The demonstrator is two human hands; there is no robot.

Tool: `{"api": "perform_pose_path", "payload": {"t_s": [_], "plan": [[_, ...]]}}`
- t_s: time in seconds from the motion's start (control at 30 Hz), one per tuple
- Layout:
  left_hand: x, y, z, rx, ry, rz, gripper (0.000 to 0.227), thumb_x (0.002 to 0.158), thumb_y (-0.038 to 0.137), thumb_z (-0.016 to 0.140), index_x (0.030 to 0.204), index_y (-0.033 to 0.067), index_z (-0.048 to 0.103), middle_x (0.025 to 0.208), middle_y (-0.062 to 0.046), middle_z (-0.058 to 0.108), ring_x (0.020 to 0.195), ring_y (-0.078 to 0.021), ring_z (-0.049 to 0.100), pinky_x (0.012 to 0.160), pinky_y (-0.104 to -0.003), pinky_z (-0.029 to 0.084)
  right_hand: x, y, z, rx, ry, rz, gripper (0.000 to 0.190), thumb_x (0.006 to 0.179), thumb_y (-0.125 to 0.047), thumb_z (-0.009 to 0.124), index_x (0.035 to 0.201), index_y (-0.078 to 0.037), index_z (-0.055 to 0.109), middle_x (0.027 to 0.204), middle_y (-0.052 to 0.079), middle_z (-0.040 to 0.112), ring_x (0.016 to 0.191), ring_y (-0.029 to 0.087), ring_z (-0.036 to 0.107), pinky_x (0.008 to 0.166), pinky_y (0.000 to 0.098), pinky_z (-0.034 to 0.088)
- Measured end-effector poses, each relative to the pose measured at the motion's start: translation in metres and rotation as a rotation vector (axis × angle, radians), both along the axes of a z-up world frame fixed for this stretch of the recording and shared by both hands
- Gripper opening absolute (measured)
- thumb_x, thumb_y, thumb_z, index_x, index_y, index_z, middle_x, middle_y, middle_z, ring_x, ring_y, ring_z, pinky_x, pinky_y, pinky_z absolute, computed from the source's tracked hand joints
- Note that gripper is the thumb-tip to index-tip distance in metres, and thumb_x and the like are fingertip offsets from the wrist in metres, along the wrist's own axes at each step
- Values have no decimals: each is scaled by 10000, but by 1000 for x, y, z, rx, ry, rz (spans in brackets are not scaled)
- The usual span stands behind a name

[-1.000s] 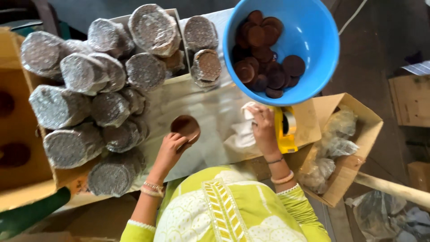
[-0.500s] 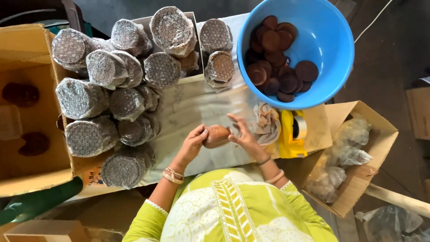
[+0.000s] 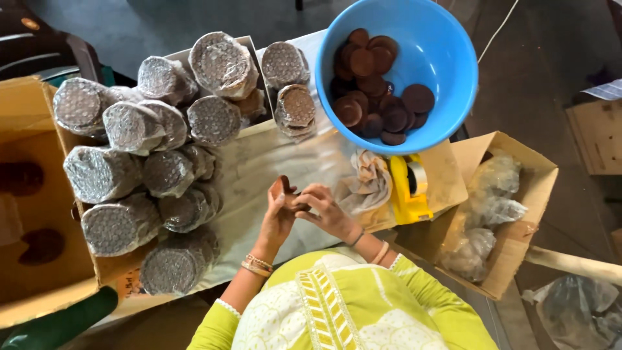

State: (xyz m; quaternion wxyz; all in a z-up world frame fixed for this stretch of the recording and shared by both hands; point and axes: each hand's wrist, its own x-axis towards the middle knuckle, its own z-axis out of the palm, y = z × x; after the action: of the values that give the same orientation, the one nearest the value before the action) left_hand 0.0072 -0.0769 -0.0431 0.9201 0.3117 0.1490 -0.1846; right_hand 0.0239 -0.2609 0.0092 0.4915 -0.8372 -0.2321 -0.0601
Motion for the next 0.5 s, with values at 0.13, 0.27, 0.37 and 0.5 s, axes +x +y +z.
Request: {"api": "perform_pose_path", "payload": {"t_s": [0.13, 0.27, 0.37, 0.5], "plan": [[4, 6, 25, -81, -93, 28, 678, 886, 408, 692, 1463, 162, 434, 1349, -72, 520, 1234, -251, 579, 1045, -457, 503, -9, -51, -19, -211, -133, -177, 519, 831, -152, 766, 1308, -57, 586, 1327, 196, 504, 1265, 367, 464, 1092, 454, 373], [5, 17, 48, -162, -316, 14, 633, 950, 453, 693, 1428, 91, 492, 1324, -78, 507, 1138, -337, 652, 980, -471, 505, -15, -152, -133, -491, -60, -320, 391, 826, -52, 576, 1196, -141, 667, 1334, 146, 653, 1299, 368, 592, 1151, 459, 432], [2, 26, 26, -209, -181, -123, 622, 940, 434, 689, 1443, 129, 489, 1317, -151, 545, 1158, -341, 656, 992, -513, 552, -19, -142, -77, -396, 110, -322, 414, 934, 22, 496, 1302, -85, 654, 1257, 171, 705, 1154, 376, 659, 983, 448, 503], [0, 18, 24, -177, -139, -68, 608, 948, 370, 678, 1485, 170, 476, 1396, -109, 543, 1196, -302, 621, 1007, -517, 548, 8, -182, -185, -711, 90, -284, 519, 870, -11, 527, 1320, -206, 697, 1224, 136, 726, 973, 392, 691, 871, 457, 524]]}}
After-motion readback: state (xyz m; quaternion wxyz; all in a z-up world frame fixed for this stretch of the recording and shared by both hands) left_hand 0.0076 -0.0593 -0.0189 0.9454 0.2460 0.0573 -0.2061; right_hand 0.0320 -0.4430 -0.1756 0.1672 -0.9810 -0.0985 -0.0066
